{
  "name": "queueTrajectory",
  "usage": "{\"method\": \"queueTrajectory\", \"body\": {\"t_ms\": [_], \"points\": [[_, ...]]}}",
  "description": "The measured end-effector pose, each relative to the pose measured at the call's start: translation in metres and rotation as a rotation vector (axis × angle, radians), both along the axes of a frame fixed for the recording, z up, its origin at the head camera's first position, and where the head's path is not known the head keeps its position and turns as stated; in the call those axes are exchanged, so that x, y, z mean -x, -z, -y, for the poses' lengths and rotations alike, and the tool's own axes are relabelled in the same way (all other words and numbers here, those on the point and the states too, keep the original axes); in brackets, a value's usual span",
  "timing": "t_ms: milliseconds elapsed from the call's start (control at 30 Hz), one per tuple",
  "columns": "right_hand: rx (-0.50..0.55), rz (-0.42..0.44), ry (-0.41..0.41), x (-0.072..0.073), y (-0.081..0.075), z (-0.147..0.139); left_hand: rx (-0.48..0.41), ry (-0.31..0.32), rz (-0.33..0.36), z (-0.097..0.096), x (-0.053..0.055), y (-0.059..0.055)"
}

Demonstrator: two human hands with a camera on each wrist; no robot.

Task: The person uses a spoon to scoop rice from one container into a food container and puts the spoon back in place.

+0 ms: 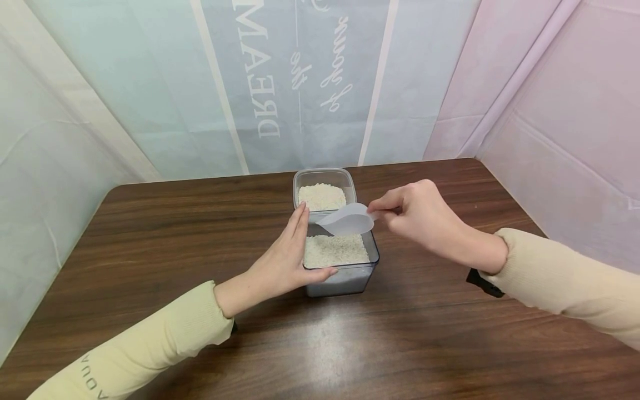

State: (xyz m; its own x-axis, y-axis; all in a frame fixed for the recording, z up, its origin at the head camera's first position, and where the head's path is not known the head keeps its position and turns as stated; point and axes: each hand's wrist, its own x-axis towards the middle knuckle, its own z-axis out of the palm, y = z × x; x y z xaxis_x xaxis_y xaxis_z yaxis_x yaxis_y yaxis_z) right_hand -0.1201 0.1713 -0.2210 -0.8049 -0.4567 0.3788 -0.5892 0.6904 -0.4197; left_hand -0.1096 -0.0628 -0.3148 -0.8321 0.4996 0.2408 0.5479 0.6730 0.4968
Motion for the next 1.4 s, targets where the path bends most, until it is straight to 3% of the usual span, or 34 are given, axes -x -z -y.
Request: {"method": "queueTrajectory", "body": {"t_ms": [333,767,1400], "points": [[-0.046,0.008,-0.019,0.003,0.009,0.005,-0.002,-0.003,0.007,-0.001,0.0,0.001],[-0.094,-0.089,-0.115,0.01,0.022,0.012,-0.002,-0.006,0.037,-0.001,0.0,0.001],[-0.135,-0.005,-0.197,0.016,0.031,0.024,-0.016,0.006,-0.011,0.0,0.001,0.003]]}}
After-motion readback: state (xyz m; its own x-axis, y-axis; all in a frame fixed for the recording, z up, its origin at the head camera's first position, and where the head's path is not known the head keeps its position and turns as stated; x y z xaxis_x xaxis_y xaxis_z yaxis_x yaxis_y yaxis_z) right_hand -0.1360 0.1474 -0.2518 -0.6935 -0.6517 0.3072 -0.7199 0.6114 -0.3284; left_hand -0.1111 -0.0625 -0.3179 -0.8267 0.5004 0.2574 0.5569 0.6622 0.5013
